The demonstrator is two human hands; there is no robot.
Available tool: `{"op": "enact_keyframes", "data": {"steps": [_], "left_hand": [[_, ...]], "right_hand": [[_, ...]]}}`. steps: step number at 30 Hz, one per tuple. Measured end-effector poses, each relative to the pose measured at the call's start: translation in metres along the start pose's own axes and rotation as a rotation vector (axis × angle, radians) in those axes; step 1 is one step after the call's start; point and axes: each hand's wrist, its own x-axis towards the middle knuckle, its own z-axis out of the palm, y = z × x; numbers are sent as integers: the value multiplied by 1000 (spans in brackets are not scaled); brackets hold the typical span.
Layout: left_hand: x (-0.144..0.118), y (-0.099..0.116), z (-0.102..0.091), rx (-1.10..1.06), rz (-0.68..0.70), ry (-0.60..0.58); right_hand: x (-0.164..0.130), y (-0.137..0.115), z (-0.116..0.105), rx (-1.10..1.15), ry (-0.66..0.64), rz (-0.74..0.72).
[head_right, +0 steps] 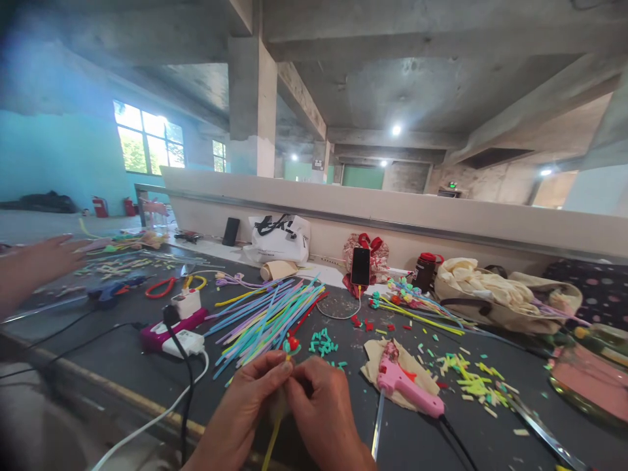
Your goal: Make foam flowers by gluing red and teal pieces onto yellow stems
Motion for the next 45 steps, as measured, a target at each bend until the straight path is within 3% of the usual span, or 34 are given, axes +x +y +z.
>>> {"op": "enact_keyframes", "data": {"steps": [6, 17, 23, 30, 36, 45], "left_hand": [[-5, 10, 4, 1, -29, 16], [-4, 6, -1, 0, -105, -71], [-1, 4, 2, -2, -42, -17], [-5, 2, 8, 42, 44, -40], [-11, 3, 14, 14, 122, -60], [-13, -1, 13, 1, 156, -59]], "right_hand": [[-1, -1, -2, 25, -52, 56], [-4, -1, -7, 24, -69, 72], [-6, 5, -8, 39, -49, 32], [-4, 3, -27, 375, 70, 155], [-8, -7, -19, 482, 134, 39], [-8, -3, -15, 495, 153, 34]]}}
